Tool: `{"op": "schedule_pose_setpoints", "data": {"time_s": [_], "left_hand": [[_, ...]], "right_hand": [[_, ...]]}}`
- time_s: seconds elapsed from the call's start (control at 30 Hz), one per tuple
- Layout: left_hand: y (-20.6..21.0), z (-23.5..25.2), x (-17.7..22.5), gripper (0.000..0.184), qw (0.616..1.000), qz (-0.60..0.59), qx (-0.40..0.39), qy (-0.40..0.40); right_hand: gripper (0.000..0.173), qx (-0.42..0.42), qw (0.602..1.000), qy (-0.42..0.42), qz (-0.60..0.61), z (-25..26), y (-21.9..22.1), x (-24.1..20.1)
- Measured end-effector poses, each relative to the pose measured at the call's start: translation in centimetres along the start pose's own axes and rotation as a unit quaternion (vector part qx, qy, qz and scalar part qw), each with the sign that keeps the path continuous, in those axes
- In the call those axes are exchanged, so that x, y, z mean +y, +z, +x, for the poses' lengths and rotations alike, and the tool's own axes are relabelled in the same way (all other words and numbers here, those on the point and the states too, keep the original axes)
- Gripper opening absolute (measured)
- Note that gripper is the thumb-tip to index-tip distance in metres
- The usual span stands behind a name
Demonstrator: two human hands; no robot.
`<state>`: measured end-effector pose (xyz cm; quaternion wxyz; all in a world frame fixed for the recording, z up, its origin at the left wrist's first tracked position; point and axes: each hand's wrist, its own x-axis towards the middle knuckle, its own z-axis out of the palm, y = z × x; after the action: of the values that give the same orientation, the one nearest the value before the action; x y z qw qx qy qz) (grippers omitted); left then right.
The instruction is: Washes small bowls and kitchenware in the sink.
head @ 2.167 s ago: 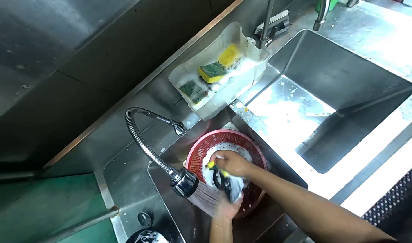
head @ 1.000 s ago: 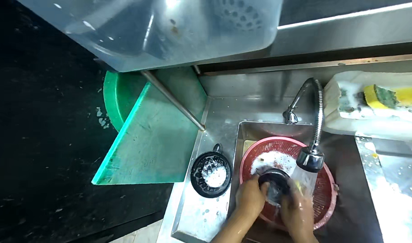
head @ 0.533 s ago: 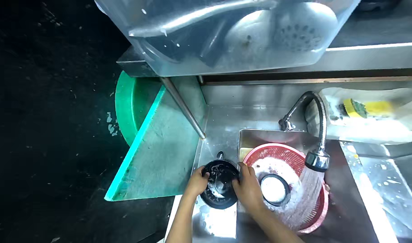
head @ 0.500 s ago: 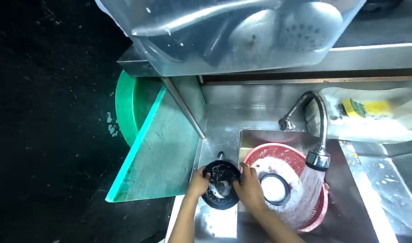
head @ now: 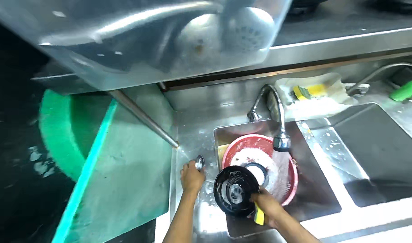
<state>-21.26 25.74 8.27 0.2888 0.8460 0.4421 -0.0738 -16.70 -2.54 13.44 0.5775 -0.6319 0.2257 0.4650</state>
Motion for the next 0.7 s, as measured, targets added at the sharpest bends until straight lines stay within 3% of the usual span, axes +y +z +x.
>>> {"op": "schedule_pose_setpoints", "data": {"time_s": [0.1, 0.2, 0.37, 0.47, 0.6, 0.7], "left_hand": [[2.3, -1.1, 1.0, 0.037, 0.996, 0.017, 0.023, 0.080], [4.0, -5.3, 4.5, 0.033, 0.988, -0.068, -0.039, 0.136], [8.6, -13.9, 17.7, 0.038, 0.960, -0.161, -0.212, 0.087], [13.0, -14.6, 24.0, 0.039, 0.961, -0.067, -0.242, 0.114], [15.2, -16.8, 31.5, 0.046, 0.959, 0.003, -0.170, 0.226], [15.8, -18.6, 34.8, 0.032, 0.952, -0.064, -0.044, 0.296]], "right_hand": [[0.047, 0.068, 0.997, -0.013, 0.047, -0.8, -4.4, -0.7], [0.053, 0.114, 0.991, -0.030, 0.059, -0.8, -8.4, -1.3], [0.064, 0.123, 0.990, -0.049, 0.056, 0.0, -13.5, -1.4], [0.064, 0.092, 0.988, -0.017, 0.126, 0.4, -16.5, -2.0], [0.061, 0.051, 0.974, -0.017, 0.221, 1.7, -23.2, -4.4], [0.057, 0.059, 0.969, -0.046, 0.234, 2.6, -30.0, -7.9]]}}
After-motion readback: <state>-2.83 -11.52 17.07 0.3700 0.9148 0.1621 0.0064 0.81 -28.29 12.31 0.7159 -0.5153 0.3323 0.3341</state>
